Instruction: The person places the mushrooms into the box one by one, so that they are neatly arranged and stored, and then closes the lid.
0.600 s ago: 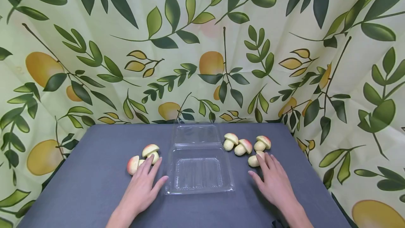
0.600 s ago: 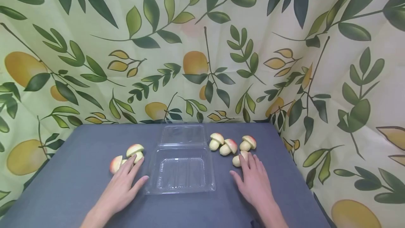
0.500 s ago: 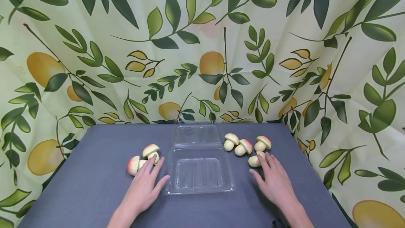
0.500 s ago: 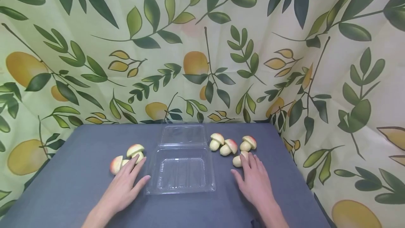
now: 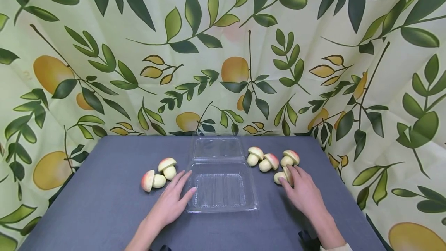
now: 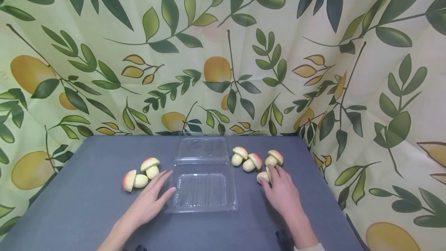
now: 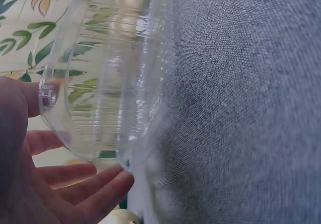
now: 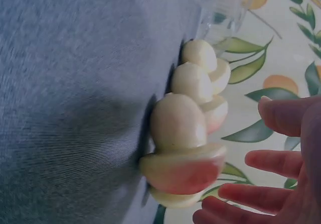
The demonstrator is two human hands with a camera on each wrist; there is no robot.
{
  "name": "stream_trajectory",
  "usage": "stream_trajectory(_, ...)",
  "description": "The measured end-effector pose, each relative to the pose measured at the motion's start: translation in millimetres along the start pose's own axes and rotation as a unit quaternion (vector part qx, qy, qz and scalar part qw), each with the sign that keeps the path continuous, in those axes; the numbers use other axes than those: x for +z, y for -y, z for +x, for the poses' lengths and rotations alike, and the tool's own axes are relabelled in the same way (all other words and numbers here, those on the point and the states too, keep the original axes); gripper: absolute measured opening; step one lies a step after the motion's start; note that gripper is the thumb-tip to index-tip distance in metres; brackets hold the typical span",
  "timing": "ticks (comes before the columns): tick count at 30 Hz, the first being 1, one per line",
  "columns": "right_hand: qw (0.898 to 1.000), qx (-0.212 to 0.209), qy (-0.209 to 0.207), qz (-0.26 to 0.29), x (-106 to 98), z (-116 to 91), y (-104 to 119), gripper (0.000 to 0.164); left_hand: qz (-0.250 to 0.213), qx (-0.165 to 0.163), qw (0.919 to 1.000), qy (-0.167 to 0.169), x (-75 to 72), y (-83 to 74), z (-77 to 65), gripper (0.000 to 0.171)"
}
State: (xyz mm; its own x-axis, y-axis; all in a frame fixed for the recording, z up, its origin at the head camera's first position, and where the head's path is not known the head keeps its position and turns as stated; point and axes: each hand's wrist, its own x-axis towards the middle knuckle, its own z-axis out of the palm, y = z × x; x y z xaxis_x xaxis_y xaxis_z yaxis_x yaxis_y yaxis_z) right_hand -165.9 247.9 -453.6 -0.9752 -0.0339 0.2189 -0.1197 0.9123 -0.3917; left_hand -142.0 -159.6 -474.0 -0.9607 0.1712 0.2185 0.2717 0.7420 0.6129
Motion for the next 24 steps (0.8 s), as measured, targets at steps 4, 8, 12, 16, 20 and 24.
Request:
stream_trajectory(4,1.0,0.009,-0.004,0.004,1.7,3.5,-3.2,0.059,-0.048,-0.014,0.9987,0.014,4.4,2.5,4.8,0.059)
stream_trajectory(8,1.0,0.016,-0.005,0.011,3.6,6.8,-6.6,0.057,-0.093,-0.031,0.995,0.02,8.1,6.1,9.1,0.058)
stream_trajectory(12,0.999,0.023,-0.001,0.029,5.9,10.7,-10.8,0.056,-0.108,-0.035,0.9933,0.021,10.5,8.1,13.4,0.056)
stream_trajectory(16,0.998,0.036,0.009,0.045,8.8,13.2,-15.1,0.058,-0.114,-0.032,0.9928,0.017,11.5,8.8,17.3,0.054)
stream_trajectory(20,0.997,0.048,0.016,0.06,11.9,14.7,-19.1,0.057,-0.123,-0.042,0.9915,0.01,11.8,8.6,20.0,0.05)
stream_trajectory(24,0.996,0.055,0.019,0.074,14.5,16.2,-22.6,0.055,-0.136,-0.05,0.9895,0.006,12.0,8.6,21.3,0.048)
